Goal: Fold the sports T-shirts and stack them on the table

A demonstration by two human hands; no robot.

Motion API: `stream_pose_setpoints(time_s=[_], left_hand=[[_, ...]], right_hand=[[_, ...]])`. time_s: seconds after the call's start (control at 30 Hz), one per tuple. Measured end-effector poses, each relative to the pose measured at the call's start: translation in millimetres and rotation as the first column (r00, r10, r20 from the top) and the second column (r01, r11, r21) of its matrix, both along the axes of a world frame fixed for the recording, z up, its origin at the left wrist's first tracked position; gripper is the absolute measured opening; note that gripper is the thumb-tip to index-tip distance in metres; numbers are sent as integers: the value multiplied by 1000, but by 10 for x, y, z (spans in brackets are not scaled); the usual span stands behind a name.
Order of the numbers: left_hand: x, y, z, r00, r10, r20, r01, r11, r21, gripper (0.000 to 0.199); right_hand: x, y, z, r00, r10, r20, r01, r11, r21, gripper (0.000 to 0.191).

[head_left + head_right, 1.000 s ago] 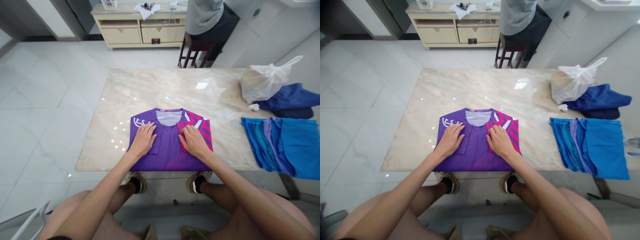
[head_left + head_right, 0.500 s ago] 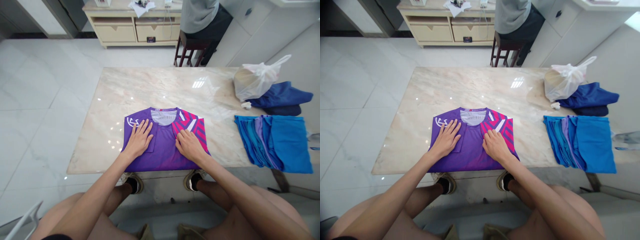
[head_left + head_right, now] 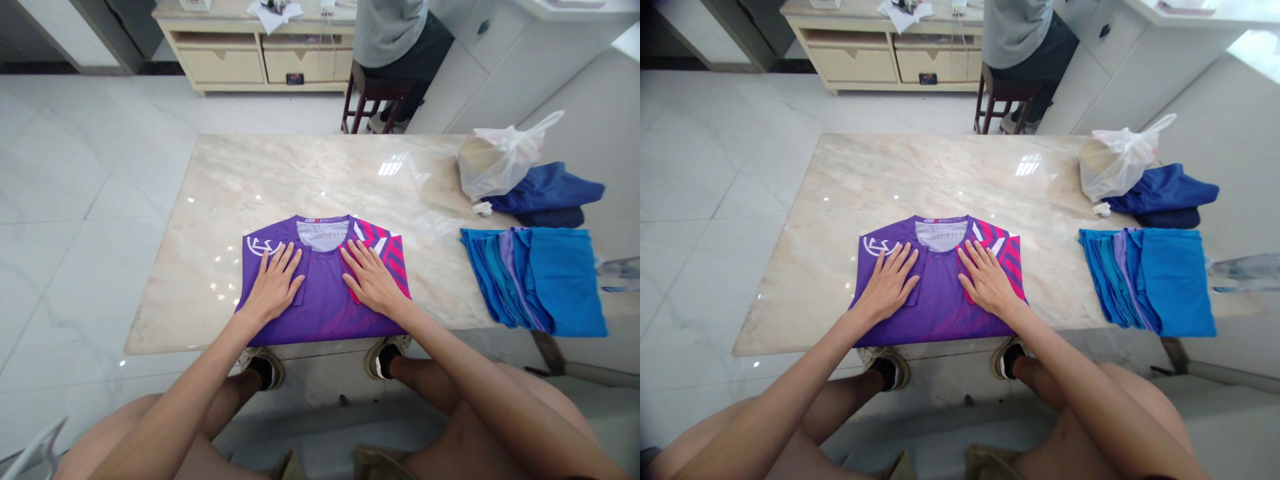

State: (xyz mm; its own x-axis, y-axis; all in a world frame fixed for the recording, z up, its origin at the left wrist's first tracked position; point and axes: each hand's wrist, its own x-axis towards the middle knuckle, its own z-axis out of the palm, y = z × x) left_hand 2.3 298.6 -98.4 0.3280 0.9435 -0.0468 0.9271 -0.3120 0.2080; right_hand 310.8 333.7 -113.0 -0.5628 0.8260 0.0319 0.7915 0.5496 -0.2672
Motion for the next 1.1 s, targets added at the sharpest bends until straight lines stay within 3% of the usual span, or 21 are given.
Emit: stream_pose_setpoints(time_s=[0.17, 0.43, 0.73, 1.1], left_hand=[[-20, -2, -12, 1000, 1, -18, 0, 1000, 31, 67], [-87, -47, 16, 999, 29, -20, -28, 998, 55, 70], [-155, -42, -72, 999, 40, -36, -37, 997, 75, 69], [-299, 498, -64, 996, 65, -66, -62, 997, 42, 70]], right_hand=[[-22, 95, -42, 1000, -4, 11, 4, 1000, -14, 70], [76, 235, 54, 1000, -11, -16, 11, 1000, 1, 68], [138, 94, -129, 997, -63, 42, 62, 998, 28, 69], [3, 600, -133, 994, -89, 63, 87, 995, 41, 70]])
